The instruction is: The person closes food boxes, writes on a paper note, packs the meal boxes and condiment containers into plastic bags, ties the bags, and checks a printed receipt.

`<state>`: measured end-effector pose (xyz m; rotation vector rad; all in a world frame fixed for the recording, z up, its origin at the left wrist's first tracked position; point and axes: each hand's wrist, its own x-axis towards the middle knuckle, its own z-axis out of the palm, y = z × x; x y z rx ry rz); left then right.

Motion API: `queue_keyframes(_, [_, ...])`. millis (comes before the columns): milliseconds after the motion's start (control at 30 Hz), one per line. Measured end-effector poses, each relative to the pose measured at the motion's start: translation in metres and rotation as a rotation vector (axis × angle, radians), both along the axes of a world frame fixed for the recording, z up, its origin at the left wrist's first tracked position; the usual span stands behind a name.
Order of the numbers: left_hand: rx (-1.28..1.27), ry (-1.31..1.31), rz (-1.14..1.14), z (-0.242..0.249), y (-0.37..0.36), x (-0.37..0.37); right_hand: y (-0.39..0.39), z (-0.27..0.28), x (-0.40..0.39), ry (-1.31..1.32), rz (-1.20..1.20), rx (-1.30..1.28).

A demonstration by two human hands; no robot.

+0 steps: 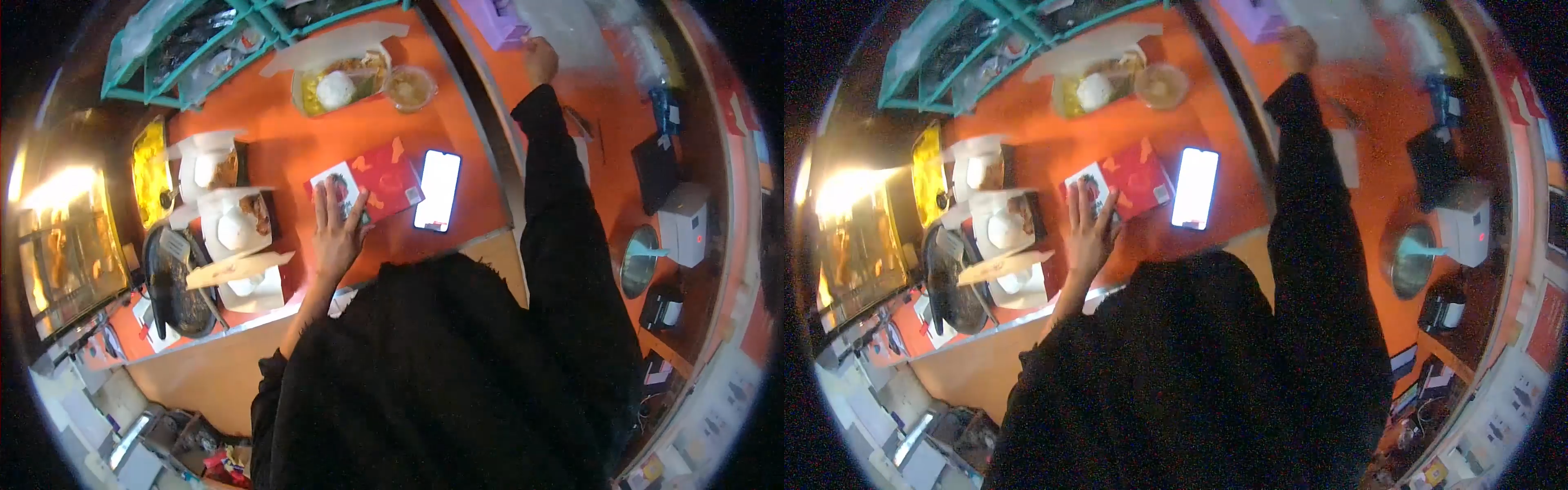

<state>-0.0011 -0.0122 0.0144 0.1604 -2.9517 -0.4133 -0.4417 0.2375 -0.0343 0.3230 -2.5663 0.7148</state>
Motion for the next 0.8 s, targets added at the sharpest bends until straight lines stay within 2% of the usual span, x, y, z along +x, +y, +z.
queue_keyframes(67, [0.051, -0.016, 0.031, -0.004, 0.001, 0.006, 0.015, -0.003, 0.002, -0.207, -0.139, 0.246])
queue_keyframes(133, [0.062, 0.053, 0.000, -0.008, -0.004, 0.003, 0.030, -0.002, 0.000, 0.011, 0.080, 0.400])
queue_keyframes(167, [0.038, 0.044, 0.001, -0.011, -0.004, 0.004, 0.025, 0.006, 0.009, -0.063, 0.169, 0.197])
queue_keyframes(200, [0.033, 0.033, 0.019, -0.011, -0.005, 0.004, 0.008, 0.027, 0.044, -0.384, 0.274, -0.317])
queue_keyframes(233, [0.030, 0.039, 0.021, -0.010, -0.005, 0.003, -0.013, 0.056, 0.096, -0.661, 0.373, -0.659])
queue_keyframes(267, [0.029, 0.040, 0.016, -0.008, -0.004, 0.003, -0.035, 0.090, 0.157, -0.905, 0.450, -0.784])
queue_keyframes(300, [0.015, 0.017, 0.017, -0.005, -0.004, 0.003, -0.042, 0.075, 0.188, -0.861, 0.501, -0.506])
queue_keyframes(333, [0.016, 0.006, 0.011, -0.005, -0.004, 0.004, -0.066, 0.093, 0.249, -1.022, 0.558, -0.536])
queue_keyframes(367, [0.017, 0.007, 0.012, -0.007, -0.005, 0.004, -0.082, 0.107, 0.289, -1.153, 0.600, -0.345])
queue_keyframes(400, [0.019, 0.012, 0.012, -0.008, -0.005, 0.005, -0.089, 0.093, 0.322, -1.207, 0.674, -0.438])
queue_keyframes(500, [0.050, 0.063, 0.005, -0.011, -0.006, 0.004, -0.107, 0.061, 0.374, -1.129, 0.579, -0.561])
queue_keyframes(567, [0.080, 0.095, 0.003, -0.018, -0.007, 0.008, -0.113, 0.049, 0.388, -1.000, 0.378, -0.563])
queue_keyframes(600, [0.098, 0.139, -0.019, -0.021, -0.008, 0.009, -0.113, 0.042, 0.392, -0.994, 0.369, -0.568])
queue_keyframes(667, [0.122, 0.187, -0.050, -0.027, -0.009, 0.010, -0.111, 0.030, 0.399, -0.829, 0.360, -0.403])
queue_keyframes(800, [0.103, 0.246, -0.126, -0.028, -0.014, 0.016, -0.113, 0.016, 0.408, -0.789, 0.281, -0.454])
